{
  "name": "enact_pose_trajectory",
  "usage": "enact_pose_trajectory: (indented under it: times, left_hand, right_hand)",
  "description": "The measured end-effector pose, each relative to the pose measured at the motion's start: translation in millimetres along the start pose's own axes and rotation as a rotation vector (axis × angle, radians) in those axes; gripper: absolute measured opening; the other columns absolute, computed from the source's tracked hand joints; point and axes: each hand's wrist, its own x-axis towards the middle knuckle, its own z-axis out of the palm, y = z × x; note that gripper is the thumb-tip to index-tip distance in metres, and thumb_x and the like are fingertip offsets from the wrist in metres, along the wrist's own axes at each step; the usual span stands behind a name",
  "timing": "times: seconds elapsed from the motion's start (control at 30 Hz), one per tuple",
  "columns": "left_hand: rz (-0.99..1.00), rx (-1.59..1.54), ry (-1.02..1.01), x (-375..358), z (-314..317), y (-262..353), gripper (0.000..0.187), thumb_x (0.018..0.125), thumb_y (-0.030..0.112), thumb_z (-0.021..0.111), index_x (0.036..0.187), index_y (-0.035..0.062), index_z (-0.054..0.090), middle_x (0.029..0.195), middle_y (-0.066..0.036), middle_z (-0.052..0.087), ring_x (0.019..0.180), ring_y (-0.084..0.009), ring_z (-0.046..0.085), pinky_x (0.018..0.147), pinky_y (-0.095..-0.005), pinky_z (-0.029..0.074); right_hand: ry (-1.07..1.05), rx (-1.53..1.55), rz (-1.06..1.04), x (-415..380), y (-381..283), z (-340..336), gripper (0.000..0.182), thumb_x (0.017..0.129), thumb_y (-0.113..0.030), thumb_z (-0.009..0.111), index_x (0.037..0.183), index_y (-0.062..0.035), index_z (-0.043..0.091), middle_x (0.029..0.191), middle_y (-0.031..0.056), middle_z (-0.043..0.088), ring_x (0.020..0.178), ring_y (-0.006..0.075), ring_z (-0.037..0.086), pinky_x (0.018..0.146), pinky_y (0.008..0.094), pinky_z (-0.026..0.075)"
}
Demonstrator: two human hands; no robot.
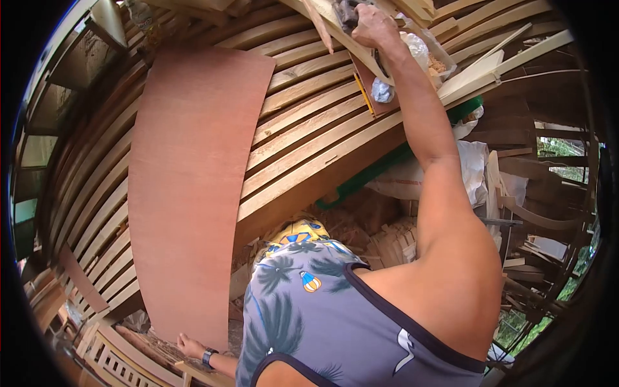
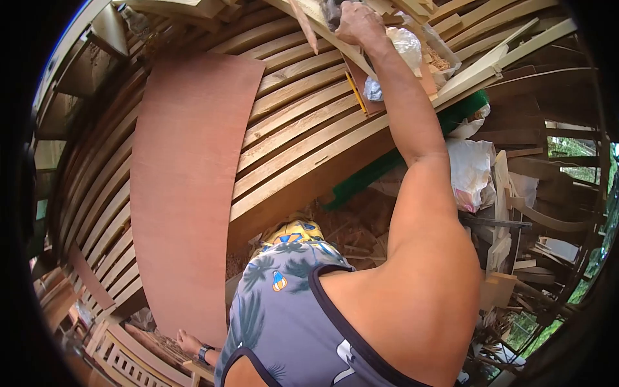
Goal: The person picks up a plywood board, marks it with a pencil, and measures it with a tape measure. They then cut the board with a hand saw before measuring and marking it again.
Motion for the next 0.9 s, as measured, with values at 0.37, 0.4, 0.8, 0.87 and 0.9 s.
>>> enact_pose_trajectory:
  times: [0.37,0.4,0.8,0.87,0.9]
  left_hand:
    - [-0.180,0.023,-0.041,-6.9,-25.1,-68.9,0.045,0.097,0.030,0.061,0.124,-0.0062,0.063,0.121,-0.022,0.067,0.109,-0.0315,0.064,0.095,-0.0386,0.048]
    - [-0.216,-0.008,-0.061,2.4,-25.0,-87.1,0.045,0.096,0.030,0.061,0.124,-0.0062,0.063,0.121,-0.022,0.067,0.110,-0.0315,0.063,0.096,-0.0387,0.048]
    - [-0.182,0.083,-0.045,48.9,-46.5,-154.8,0.053,0.093,0.032,0.068,0.125,-0.0091,0.060,0.124,-0.023,0.065,0.113,-0.0322,0.062,0.099,-0.0379,0.046]
    - [-0.180,-0.050,0.020,69.3,-42.2,-174.4,0.056,0.092,0.034,0.069,0.126,-0.0096,0.059,0.125,-0.024,0.064,0.113,-0.0334,0.062,0.099,-0.0383,0.046]
    - [-0.148,0.001,0.022,81.2,-42.1,-180.0,0.058,0.092,0.034,0.070,0.128,-0.0098,0.058,0.127,-0.025,0.063,0.114,-0.0339,0.061,0.099,-0.0392,0.047]
  right_hand:
    - [0.416,0.190,-0.071,21.9,-2.2,1.9,0.027,0.086,-0.028,0.064,0.095,-0.0028,0.068,0.084,0.0197,0.071,0.081,0.0405,0.070,0.069,0.0485,0.056]
    - [0.412,0.186,-0.073,28.2,8.1,7.0,0.027,0.086,-0.028,0.064,0.095,-0.0028,0.068,0.084,0.0197,0.071,0.081,0.0405,0.070,0.069,0.0485,0.056]
    - [0.782,0.392,0.100,-97.0,-11.3,-56.5,0.015,0.073,-0.018,0.067,0.079,-0.0055,0.072,0.077,0.0144,0.072,0.078,0.0318,0.072,0.077,0.0396,0.056]
    - [0.827,0.573,-0.031,-134.7,-17.7,-69.1,0.012,0.073,-0.013,0.067,0.081,-0.0054,0.072,0.074,0.0101,0.072,0.074,0.0262,0.072,0.075,0.0350,0.056]
    - [0.895,0.618,-0.095,-157.0,-28.6,-80.0,0.005,0.072,-0.010,0.066,0.071,-0.0051,0.067,0.068,0.0077,0.069,0.063,0.0255,0.069,0.066,0.0326,0.054]
